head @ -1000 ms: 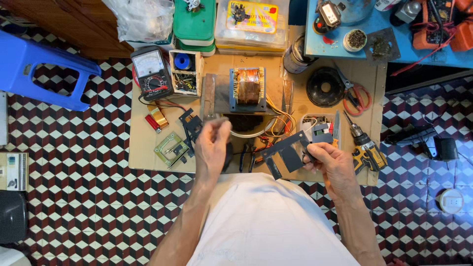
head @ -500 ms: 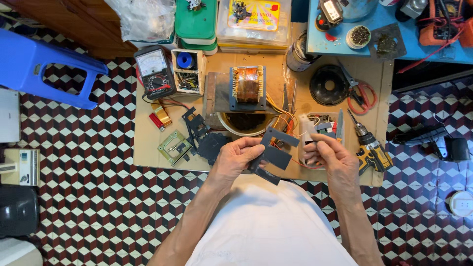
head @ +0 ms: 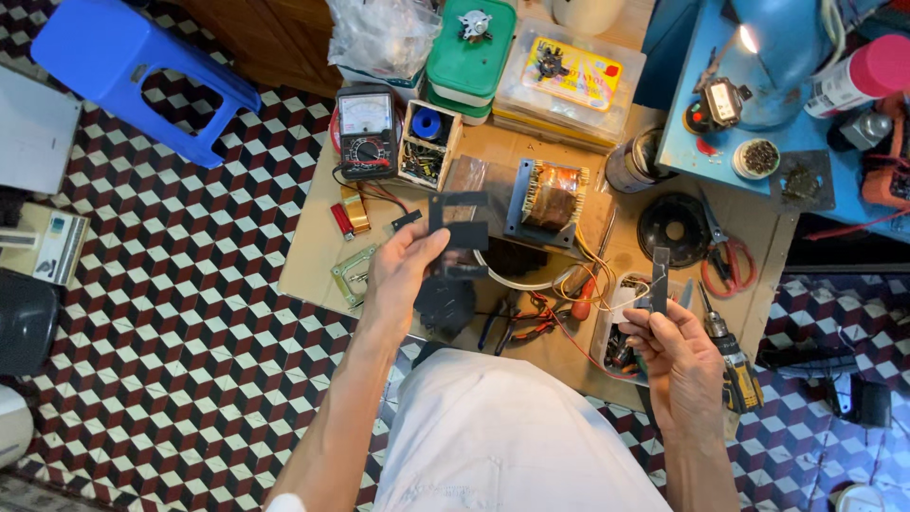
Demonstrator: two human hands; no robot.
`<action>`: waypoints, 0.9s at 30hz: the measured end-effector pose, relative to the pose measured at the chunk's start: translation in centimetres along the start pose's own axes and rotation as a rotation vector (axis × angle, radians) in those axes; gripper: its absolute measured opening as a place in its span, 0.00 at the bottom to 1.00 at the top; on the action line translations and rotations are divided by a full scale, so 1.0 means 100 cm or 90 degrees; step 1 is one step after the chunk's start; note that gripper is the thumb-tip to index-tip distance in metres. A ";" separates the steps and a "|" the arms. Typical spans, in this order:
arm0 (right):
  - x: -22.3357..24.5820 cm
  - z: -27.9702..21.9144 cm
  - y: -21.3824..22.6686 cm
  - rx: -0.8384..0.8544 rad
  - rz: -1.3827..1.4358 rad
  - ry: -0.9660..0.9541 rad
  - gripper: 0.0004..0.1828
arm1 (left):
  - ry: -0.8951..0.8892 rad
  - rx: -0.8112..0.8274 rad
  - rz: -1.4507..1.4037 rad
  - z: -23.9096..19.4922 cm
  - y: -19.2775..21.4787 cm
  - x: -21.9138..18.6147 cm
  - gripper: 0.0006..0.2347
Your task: The person retrieves dark laminated sheets from a bucket and repeatedly places them against a copper-wound transformer core, testing fit and alignment. They handle multiple sheets and the transformer core, moving them between the bucket and the workbench.
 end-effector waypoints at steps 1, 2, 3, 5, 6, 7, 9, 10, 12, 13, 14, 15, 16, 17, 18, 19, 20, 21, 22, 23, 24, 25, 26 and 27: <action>-0.001 0.000 -0.001 0.002 -0.013 -0.005 0.17 | -0.007 0.006 0.007 0.014 0.004 -0.002 0.13; -0.002 0.001 -0.002 0.003 -0.025 -0.009 0.16 | -0.019 0.022 0.009 0.028 0.005 -0.002 0.14; -0.002 0.002 -0.003 -0.003 -0.036 -0.012 0.16 | -0.032 0.037 0.012 0.041 0.003 -0.001 0.14; -0.002 0.002 -0.005 -0.020 -0.057 -0.019 0.16 | -0.046 0.077 -0.001 0.063 -0.004 0.004 0.14; -0.002 0.001 -0.006 -0.027 -0.066 -0.018 0.16 | -0.046 0.102 -0.017 0.072 -0.009 0.007 0.14; -0.002 0.002 -0.007 -0.033 -0.074 -0.017 0.16 | -0.046 0.127 -0.032 0.079 -0.013 0.010 0.14; -0.002 0.003 -0.010 -0.047 -0.087 -0.014 0.15 | -0.037 0.122 -0.014 0.090 -0.020 0.015 0.14; -0.003 0.003 -0.010 -0.056 -0.091 -0.015 0.15 | -0.031 0.120 -0.004 0.094 -0.022 0.017 0.15; -0.004 0.003 -0.011 -0.069 -0.098 -0.018 0.14 | -0.052 0.061 0.071 0.098 -0.023 0.018 0.15; -0.005 0.003 -0.011 -0.073 -0.101 -0.020 0.14 | -0.062 0.032 0.108 0.100 -0.022 0.017 0.16; -0.006 0.002 -0.011 -0.079 -0.104 -0.024 0.13 | -0.052 0.048 0.093 0.100 -0.022 0.017 0.15; -0.008 0.001 -0.011 -0.087 -0.115 -0.030 0.13 | -0.042 0.063 0.077 0.101 -0.021 0.016 0.15; -0.008 -0.001 -0.012 -0.095 -0.127 -0.036 0.13 | -0.033 0.079 0.061 0.100 -0.020 0.016 0.15; -0.008 -0.001 -0.013 -0.102 -0.138 -0.041 0.13 | -0.031 0.066 0.092 0.099 -0.019 0.016 0.15; -0.008 -0.001 -0.015 -0.101 -0.144 -0.041 0.13 | -0.031 0.053 0.126 0.098 -0.018 0.014 0.15; -0.007 0.001 -0.018 -0.100 -0.150 -0.040 0.13 | -0.030 0.039 0.159 0.098 -0.016 0.013 0.15; -0.007 -0.001 -0.021 -0.102 -0.155 -0.041 0.13 | -0.031 0.056 0.125 0.097 -0.015 0.012 0.15; -0.008 -0.001 -0.025 -0.103 -0.162 -0.040 0.13 | -0.032 0.073 0.090 0.097 -0.014 0.012 0.15; -0.008 -0.001 -0.028 -0.107 -0.169 -0.037 0.13 | -0.034 0.092 0.055 0.098 -0.015 0.012 0.15; -0.007 0.000 -0.031 -0.110 -0.176 -0.034 0.13 | -0.024 0.110 0.042 0.098 -0.017 0.014 0.14; -0.006 0.000 -0.034 -0.109 -0.174 -0.032 0.13 | -0.015 0.129 0.030 0.099 -0.019 0.015 0.14; -0.006 0.000 -0.038 -0.108 -0.172 -0.030 0.13 | -0.007 0.148 0.019 0.101 -0.021 0.016 0.14; -0.006 -0.001 -0.042 -0.108 -0.170 -0.029 0.13 | -0.003 0.159 0.009 0.103 -0.024 0.018 0.14; -0.007 -0.002 -0.044 -0.115 -0.174 -0.030 0.13 | 0.002 0.169 0.000 0.105 -0.026 0.020 0.14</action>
Point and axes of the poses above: each hand's wrist, its own z-axis towards the middle knuckle, its own y-axis out of the back of the hand, x = y × z, the point moved 2 cm from there along z, towards the middle knuckle, and after that the axes turned 7 degrees about y, right-handed, at the moved point
